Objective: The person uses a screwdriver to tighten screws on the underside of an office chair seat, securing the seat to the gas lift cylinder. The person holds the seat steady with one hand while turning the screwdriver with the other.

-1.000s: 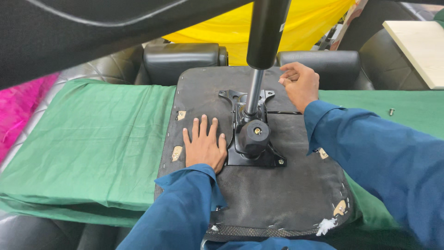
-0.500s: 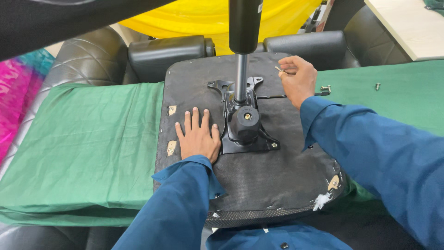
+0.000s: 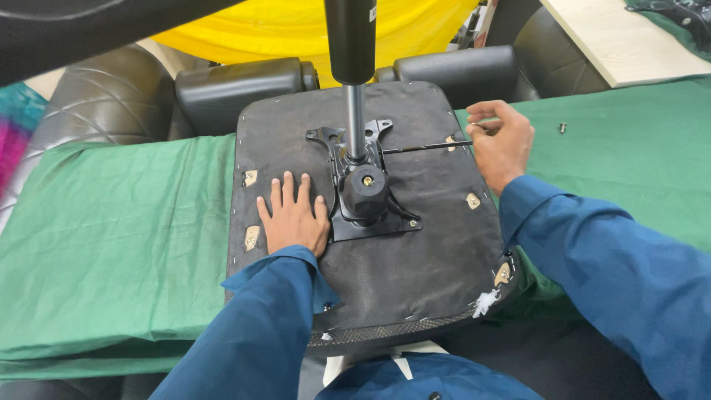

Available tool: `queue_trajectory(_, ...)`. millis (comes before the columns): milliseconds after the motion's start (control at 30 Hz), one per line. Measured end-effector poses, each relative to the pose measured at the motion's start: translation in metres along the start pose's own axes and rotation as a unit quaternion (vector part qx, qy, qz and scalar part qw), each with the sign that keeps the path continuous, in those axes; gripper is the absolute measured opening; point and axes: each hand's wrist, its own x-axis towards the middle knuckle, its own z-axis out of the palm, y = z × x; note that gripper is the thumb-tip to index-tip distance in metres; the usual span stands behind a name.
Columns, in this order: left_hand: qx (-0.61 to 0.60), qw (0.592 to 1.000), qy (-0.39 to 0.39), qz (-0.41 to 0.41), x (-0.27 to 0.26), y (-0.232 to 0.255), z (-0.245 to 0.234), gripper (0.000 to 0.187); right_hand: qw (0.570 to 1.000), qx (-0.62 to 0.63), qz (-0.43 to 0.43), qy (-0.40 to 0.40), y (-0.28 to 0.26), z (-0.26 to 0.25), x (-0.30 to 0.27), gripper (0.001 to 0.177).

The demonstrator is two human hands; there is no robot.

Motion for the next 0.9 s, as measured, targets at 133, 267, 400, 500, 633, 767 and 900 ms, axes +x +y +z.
queue_trajectory(133, -0.006, 1.000, 0.002, -0.001, 0.000, 0.000, 0.002, 0.060, 0.993, -0.073, -0.073, 0.064, 0.046, -0.038, -0.008, 0.018)
queue_trajectory(267, -0.004, 1.000, 0.000, -0.001, 0.000, 0.000, 0.002, 0.060, 0.984, -0.152, -0.048, 0.080, 0.110, -0.070, -0.019, 0.013)
queue_trajectory(400, -0.006, 1.000, 0.003, -0.001, 0.000, 0.000, 0.002, 0.060, 0.969, -0.243, -0.053, 0.003, 0.158, -0.092, -0.035, 0.027)
queue_trajectory(500, -0.007, 1.000, 0.003, 0.002, 0.000, -0.001, 0.002, 0.060, 0.956, -0.286, 0.018, -0.062, 0.173, -0.095, -0.047, 0.042)
queue_trajectory(633, -0.010, 1.000, 0.007, 0.006, 0.000, -0.002, 0.002, 0.060, 0.946, -0.302, 0.046, -0.108, 0.172, -0.097, -0.054, 0.048)
queue_trajectory(767, -0.007, 1.000, 0.009, 0.008, -0.001, -0.002, 0.002, 0.059, 0.936, -0.335, -0.009, -0.106, 0.165, -0.103, -0.059, 0.048)
queue_trajectory(900, -0.010, 1.000, 0.011, 0.009, -0.001, -0.004, 0.004, 0.059, 0.905, -0.422, -0.011, -0.051, 0.161, -0.104, -0.074, 0.044)
